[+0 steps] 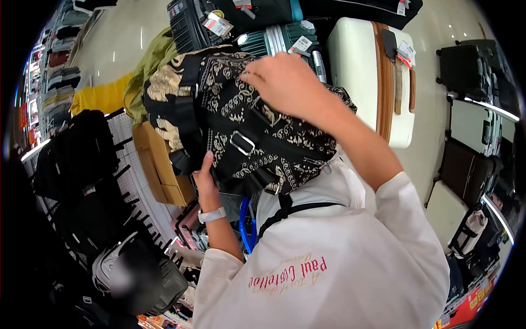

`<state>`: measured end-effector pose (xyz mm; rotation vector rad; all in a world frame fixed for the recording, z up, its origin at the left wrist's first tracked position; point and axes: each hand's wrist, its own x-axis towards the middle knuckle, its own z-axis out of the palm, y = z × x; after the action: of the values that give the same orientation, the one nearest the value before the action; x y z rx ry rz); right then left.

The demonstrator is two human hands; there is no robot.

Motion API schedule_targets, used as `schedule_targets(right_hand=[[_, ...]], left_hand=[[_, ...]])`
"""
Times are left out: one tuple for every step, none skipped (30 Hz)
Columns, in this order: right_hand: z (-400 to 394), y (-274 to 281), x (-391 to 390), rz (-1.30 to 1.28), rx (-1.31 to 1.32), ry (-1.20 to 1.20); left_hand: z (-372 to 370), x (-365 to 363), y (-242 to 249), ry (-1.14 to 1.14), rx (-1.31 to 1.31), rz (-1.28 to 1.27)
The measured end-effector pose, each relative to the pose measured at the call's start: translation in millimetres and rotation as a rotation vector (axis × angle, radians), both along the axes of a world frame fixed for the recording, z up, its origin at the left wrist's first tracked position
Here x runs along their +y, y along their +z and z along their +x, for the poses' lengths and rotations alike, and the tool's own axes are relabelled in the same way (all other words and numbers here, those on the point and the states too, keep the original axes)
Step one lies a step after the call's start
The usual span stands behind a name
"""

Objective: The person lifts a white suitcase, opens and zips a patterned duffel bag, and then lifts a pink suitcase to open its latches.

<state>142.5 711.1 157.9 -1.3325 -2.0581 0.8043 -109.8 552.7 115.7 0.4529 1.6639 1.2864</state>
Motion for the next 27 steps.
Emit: schedule_targets(right_hand=[[2, 0, 10, 0.034, 0.006, 0.046], [3, 0, 19, 0.012, 0.02, 0.078], [3, -2, 30, -0.033, 0.014, 0.116], [2, -4, 39, -0.032, 0.01, 0.131], [1, -7, 46, -0.031, 0.007, 0.145], [0, -9, 52, -0.012, 0.018, 0.142], [0, -8, 58, -0.056, -0.027, 0.149], [1, -10, 61, -0.076, -0.019, 0.148], [2, -14, 67, -0.093, -0.013, 0.151], [4, -18, 71, -0.012, 0.016, 0.151], [6, -19, 77, -0.044, -0.008, 0.155], [8, -20, 79, -0.048, 0.016, 0.133], [12, -21, 80, -0.053, 0.04, 0.11], [16, -22, 80, -0.011, 0.037, 0.074], [20, -22, 79, 0.032, 0.035, 0.04], [24, -19, 78, 0.026, 0.061, 0.029], [29, -17, 76, -0.028, 0.093, 0.001], [32, -23, 72, 0.01, 0.203, -0.06], [36, -18, 67, -0.067, 0.224, -0.121], [43, -23, 67, -0.05, 0.245, -0.146], [50, -32, 67, 0.013, 0.331, -0.16], [60, -37, 68, -0.002, 0.374, -0.158], [67, -40, 67, -0.055, 0.474, -0.164], [74, -47, 66, -0.084, 0.55, -0.191], [80, -54, 65, -0.109, 0.596, -0.222], [88, -70, 68, -0.083, 0.62, -0.276], [95, -84, 71, -0.056, 0.644, -0.333]], left_hand=[[2, 4, 0, 0.014, 0.0, 0.008], [3, 9, 0, 0.012, -0.009, 0.043], [4, 12, -1, 0.01, -0.018, 0.076], [6, 14, -3, 0.015, -0.059, 0.084], [9, 16, -6, 0.027, -0.059, 0.091], [13, 18, -9, 0.048, -0.054, 0.101], [19, 19, -10, 0.068, -0.049, 0.11], [26, 18, -9, 0.088, -0.045, 0.107], [34, 17, -10, 0.087, -0.028, 0.138], [43, 17, -7, 0.059, 0.043, 0.128], [52, 15, -4, 0.035, 0.115, 0.113], [60, 13, -5, 0.001, 0.205, 0.146], [68, 12, -5, -0.07, 0.362, 0.132], [82, 7, -2, -0.137, 0.4, 0.063], [96, 4, 7, -0.2, 0.436, -0.006], [100, 0, 9, -0.164, 0.439, -0.003], [103, -6, 10, -0.425, 0.548, 0.152], [106, -11, 12, -0.688, 0.657, 0.304], [110, -13, 13, -0.955, 0.764, 0.455], [119, -11, 17, -0.918, 0.776, 0.453], [133, -6, 26, -0.874, 0.788, 0.46], [148, 2, 36, -0.83, 0.8, 0.467], [164, 8, 44, -0.786, 0.812, 0.471], [179, 12, 47, -0.743, 0.821, 0.473], [194, 12, 42, -0.886, 0.919, 0.34], [209, 11, 31, -0.867, 0.889, 0.39], [222, 11, 22, -0.85, 0.86, 0.443]])
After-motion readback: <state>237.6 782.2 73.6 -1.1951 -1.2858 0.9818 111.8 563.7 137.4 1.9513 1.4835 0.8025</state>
